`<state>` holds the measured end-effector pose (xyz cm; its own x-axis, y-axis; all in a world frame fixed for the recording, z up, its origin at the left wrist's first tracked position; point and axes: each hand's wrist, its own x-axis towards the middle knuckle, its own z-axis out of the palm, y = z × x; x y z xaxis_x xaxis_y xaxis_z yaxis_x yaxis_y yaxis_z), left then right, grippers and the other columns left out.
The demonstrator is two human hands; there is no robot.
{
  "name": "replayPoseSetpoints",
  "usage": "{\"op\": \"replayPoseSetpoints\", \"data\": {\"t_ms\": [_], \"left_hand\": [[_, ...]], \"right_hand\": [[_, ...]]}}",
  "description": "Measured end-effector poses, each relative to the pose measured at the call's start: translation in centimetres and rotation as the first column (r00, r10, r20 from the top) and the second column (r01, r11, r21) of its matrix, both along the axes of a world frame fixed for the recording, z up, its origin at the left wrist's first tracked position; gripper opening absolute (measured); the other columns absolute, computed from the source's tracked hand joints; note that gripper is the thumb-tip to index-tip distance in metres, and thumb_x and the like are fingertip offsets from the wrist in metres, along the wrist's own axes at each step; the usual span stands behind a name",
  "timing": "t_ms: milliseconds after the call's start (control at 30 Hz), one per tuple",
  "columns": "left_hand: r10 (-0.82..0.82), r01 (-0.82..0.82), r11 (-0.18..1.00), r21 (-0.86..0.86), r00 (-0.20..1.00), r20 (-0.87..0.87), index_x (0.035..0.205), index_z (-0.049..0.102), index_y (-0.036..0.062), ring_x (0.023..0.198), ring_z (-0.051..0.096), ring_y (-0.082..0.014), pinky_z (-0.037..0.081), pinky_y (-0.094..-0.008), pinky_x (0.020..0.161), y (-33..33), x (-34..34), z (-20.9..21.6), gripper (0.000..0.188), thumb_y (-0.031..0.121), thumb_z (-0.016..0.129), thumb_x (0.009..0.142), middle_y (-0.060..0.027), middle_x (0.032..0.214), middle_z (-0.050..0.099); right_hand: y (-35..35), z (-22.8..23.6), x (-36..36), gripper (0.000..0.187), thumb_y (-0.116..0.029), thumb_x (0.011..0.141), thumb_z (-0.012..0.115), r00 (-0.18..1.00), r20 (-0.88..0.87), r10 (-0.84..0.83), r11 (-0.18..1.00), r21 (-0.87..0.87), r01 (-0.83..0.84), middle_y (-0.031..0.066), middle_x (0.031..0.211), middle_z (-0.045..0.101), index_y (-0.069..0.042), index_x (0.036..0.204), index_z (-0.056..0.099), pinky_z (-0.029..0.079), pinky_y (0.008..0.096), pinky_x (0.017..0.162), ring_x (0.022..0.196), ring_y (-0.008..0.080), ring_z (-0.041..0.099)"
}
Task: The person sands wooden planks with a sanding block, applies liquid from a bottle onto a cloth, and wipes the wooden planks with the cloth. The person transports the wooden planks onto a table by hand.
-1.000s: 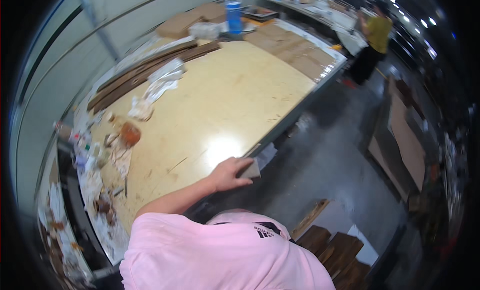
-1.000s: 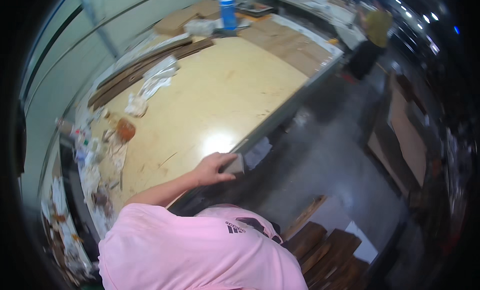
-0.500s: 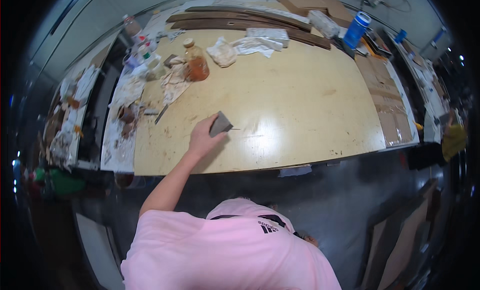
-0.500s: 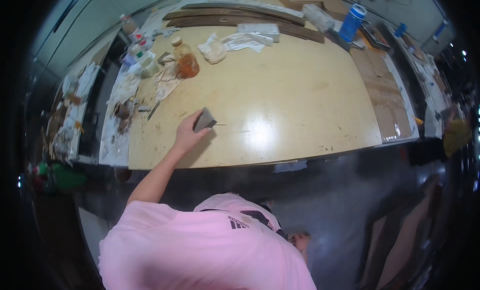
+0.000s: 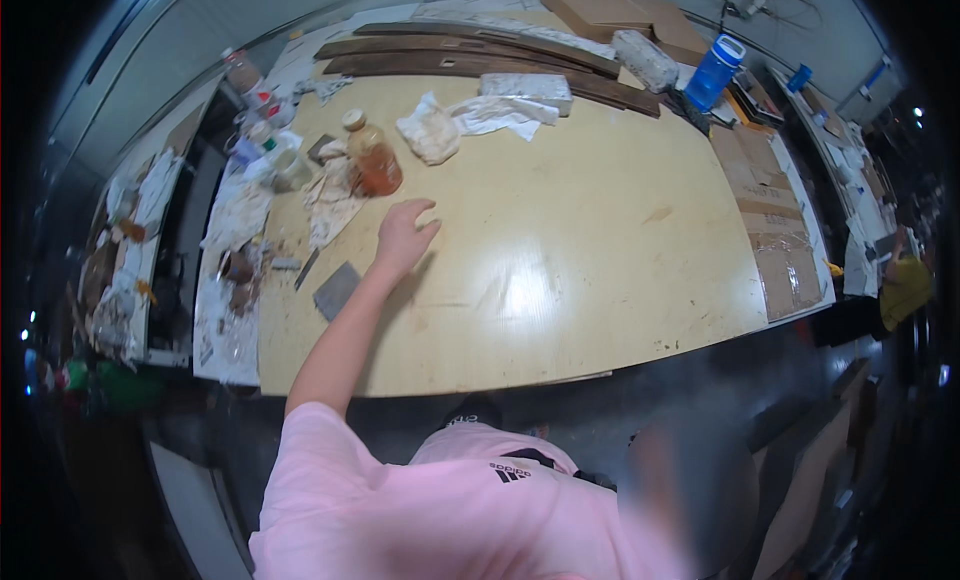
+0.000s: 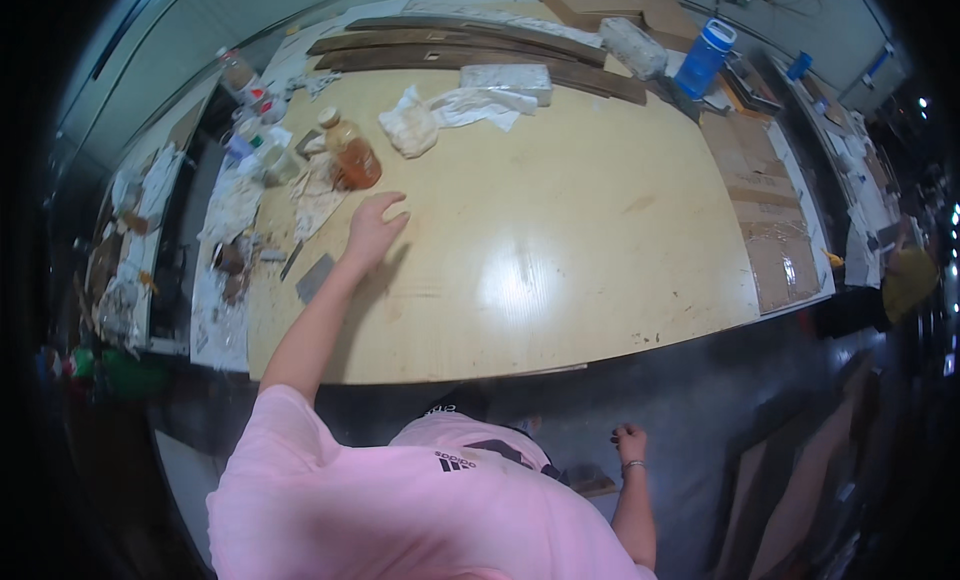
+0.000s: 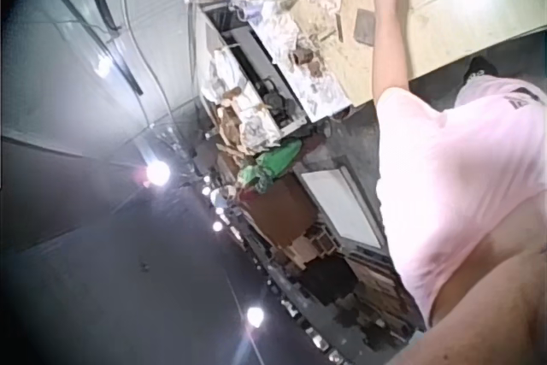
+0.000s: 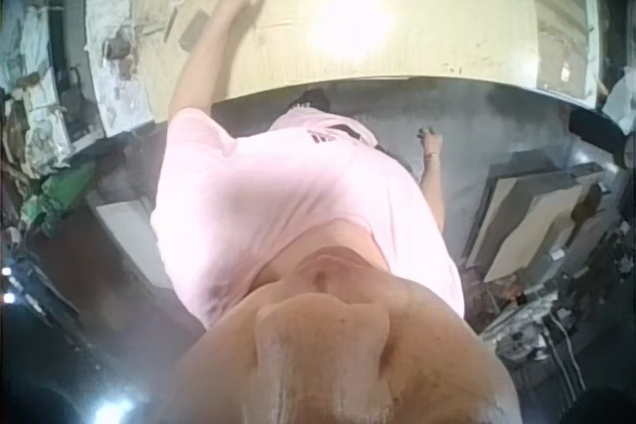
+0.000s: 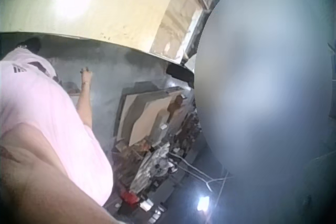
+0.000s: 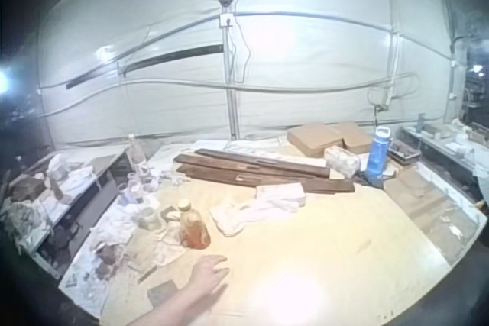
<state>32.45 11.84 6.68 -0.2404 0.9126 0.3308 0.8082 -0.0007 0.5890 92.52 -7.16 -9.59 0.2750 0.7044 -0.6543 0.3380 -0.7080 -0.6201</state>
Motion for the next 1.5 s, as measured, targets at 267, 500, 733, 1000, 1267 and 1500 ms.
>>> {"op": "replayPoseSetpoints", "data": {"t_ms": [267,500,733,1000,1267,1500], "left_hand": [[0.242,-0.247,0.969,-0.016,0.958,-0.154,0.117,0.060,0.0036,0.120,0.045,-0.0338,0.037,-0.0415,0.100,18.8,-3.8,-3.4,0.041,0.021,0.066,0.080,-0.0163,0.130,0.051],[0.240,-0.269,0.962,-0.056,0.922,-0.305,0.114,0.062,0.0058,0.124,0.043,-0.0295,0.029,-0.0554,0.102,27.3,-4.0,-4.0,0.039,0.029,0.063,0.082,-0.0127,0.129,0.053],[-0.241,0.164,0.966,0.198,0.845,0.477,0.090,0.066,0.0044,0.073,0.057,-0.0156,0.045,-0.0297,0.068,24.2,2.2,2.6,0.016,0.019,0.062,0.085,-0.0035,0.079,0.064],[-0.580,0.678,0.709,0.192,0.406,0.706,0.089,0.062,0.0011,0.068,0.046,-0.0017,0.037,-0.0191,0.058,16.2,8.7,12.3,0.012,0.012,0.058,0.092,0.0056,0.076,0.055],[-0.681,0.915,0.395,-0.080,0.351,0.642,0.090,0.064,-0.0023,0.070,0.052,-0.0052,0.044,-0.0225,0.062,9.6,15.0,16.1,0.014,0.011,0.062,0.088,0.0015,0.075,0.060],[-0.645,0.695,0.712,0.100,0.591,0.485,0.119,0.057,0.0019,0.113,0.055,-0.0194,0.039,-0.0353,0.099,4.6,13.7,12.2,0.048,0.027,0.069,0.080,-0.0133,0.115,0.062]], "right_hand": [[-8.8,2.5,-10.5,0.022,-0.016,0.083,0.060,0.962,-0.017,0.273,0.950,-0.149,-0.273,0.0101,0.081,0.068,0.000,0.098,0.066,0.049,0.0336,0.067,0.073,0.0188,0.063],[-17.3,1.5,-8.3,0.021,-0.017,0.083,0.060,0.966,0.204,0.159,0.962,-0.251,-0.105,0.0093,0.076,0.068,0.002,0.090,0.067,0.049,0.0359,0.063,0.068,0.0197,0.062],[-7.4,6.6,-5.2,0.017,-0.011,0.087,0.057,0.916,0.225,-0.332,0.938,0.183,0.295,0.0070,0.067,0.062,0.003,0.078,0.062,0.041,0.0254,0.048,0.054,0.0108,0.056],[14.7,18.4,-11.8,0.013,-0.003,0.086,0.058,0.991,0.065,-0.119,0.737,0.674,0.044,0.0058,0.083,0.065,0.004,0.096,0.063,0.050,0.0250,0.070,0.077,0.0118,0.062],[24.2,30.3,-23.7,0.042,-0.021,0.079,0.067,0.827,0.106,0.552,0.513,0.739,-0.438,0.0108,0.109,0.062,0.001,0.114,0.058,0.047,0.0267,0.080,0.095,0.0153,0.060],[20.6,28.7,-23.5,0.023,-0.012,0.090,0.057,0.503,-0.751,0.428,0.861,0.508,0.027,0.0039,0.094,0.065,0.002,0.108,0.060,0.050,0.0243,0.074,0.081,0.0096,0.062]]}}
